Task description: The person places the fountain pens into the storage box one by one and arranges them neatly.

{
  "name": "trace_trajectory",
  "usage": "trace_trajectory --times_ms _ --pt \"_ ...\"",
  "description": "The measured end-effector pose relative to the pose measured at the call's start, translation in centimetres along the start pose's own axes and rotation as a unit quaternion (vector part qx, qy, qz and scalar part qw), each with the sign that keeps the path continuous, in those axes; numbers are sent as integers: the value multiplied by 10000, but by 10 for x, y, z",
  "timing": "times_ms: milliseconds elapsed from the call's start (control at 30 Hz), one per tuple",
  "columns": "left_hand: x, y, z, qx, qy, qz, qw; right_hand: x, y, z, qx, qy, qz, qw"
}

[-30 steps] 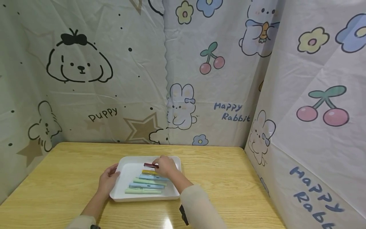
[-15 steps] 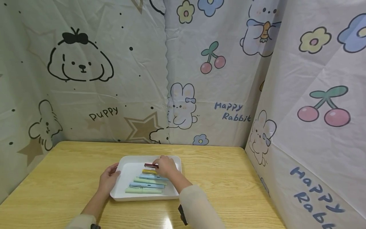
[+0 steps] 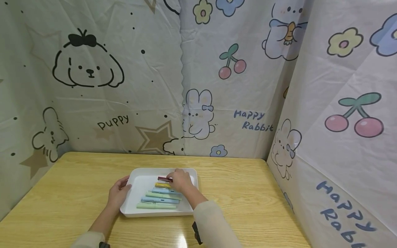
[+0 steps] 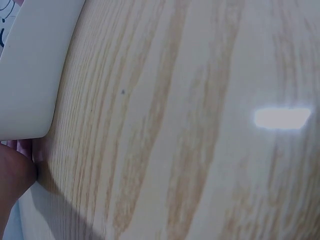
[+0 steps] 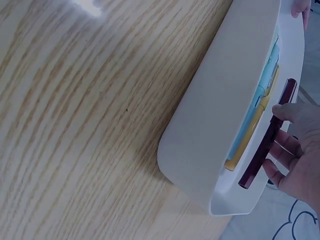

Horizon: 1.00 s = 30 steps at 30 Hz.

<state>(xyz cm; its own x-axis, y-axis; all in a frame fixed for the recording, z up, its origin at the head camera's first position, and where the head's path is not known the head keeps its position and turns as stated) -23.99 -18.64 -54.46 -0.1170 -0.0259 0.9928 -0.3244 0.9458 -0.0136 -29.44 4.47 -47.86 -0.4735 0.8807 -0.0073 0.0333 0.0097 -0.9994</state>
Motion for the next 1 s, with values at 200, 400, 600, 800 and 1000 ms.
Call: trace_trajectory --times_ms 200,400,600,800,1000 --pt "2 1 -2 6 -12 6 10000 0 5 1 -46 149 -85 9998" --pt "4 0 -4 -24 -73 3 10000 -1 8 1 -50 306 18 9995" --pt "4 1 -3 -15 -95 -10 10000 -4 11 2 -83 396 134 9991" --pt "4 1 -3 10 -101 15 9999 -6 12 0 -80 436 135 9989" --pt "6 1 -4 32 -89 -14 10000 -6 13 -1 14 477 152 9987"
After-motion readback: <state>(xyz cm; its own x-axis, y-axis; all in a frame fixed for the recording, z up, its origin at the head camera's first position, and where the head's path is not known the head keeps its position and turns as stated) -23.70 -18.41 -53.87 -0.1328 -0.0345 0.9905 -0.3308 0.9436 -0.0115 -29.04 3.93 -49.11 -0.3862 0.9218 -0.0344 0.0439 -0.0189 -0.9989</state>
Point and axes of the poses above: each hand's wrist, its own z-axis towards the middle knuckle, its own y-axis out of the palm, x = y × z, the point moved 2 cm from there along z, towards the middle knuckle, and after that the axes turned 11 degrees about -z, right-handed, at the moved point
